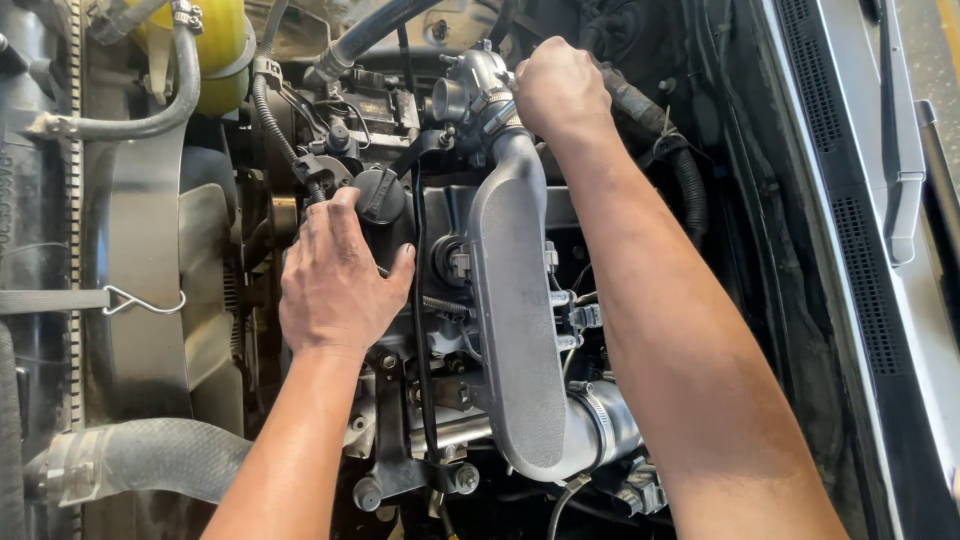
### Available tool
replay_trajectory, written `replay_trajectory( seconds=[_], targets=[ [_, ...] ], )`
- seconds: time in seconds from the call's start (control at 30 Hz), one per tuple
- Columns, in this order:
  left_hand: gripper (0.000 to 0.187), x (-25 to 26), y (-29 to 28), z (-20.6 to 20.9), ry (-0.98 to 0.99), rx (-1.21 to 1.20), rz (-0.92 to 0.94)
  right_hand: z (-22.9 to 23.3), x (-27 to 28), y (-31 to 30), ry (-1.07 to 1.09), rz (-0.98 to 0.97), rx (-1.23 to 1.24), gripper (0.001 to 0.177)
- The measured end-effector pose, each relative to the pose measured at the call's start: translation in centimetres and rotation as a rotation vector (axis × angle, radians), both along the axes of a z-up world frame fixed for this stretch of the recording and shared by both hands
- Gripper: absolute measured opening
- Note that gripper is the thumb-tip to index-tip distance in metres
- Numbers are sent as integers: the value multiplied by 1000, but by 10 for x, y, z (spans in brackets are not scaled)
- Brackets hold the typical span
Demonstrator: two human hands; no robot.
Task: Repairing and maintaining mechanical and electrical components of a vehicle engine.
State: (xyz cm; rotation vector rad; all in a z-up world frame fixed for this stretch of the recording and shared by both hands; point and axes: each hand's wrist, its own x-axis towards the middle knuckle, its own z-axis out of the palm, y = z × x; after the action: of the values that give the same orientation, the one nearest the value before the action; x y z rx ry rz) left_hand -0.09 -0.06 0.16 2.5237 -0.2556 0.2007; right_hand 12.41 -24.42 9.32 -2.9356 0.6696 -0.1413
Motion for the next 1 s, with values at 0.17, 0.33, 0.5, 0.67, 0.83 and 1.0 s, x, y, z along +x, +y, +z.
replay_trajectory(
  seconds=[0.17,0.33,0.5,0.67,0.83,1.0],
  targets=[
    [72,0,1,4,54,-8,-1,-9,3,-20,-32,-18,-9,34],
    [74,3,4,-9,-51,-11,1,-9,-35,-54,-440,75,271,42],
    [73,1,3,-9,-38,-39,-20,17,-165,-3,-640,230,368,27],
    [80,1,-1,-20,-112,2,-17,-6,-283,53,-610,220,-205,17],
    [78,1,5,-17,-61,36,-66,-31,-310,92,-572,217,-215,23],
    [75,0,6,-26,-61,123,-108,-39,-305,109,-454,41,-168,22]
  ],
)
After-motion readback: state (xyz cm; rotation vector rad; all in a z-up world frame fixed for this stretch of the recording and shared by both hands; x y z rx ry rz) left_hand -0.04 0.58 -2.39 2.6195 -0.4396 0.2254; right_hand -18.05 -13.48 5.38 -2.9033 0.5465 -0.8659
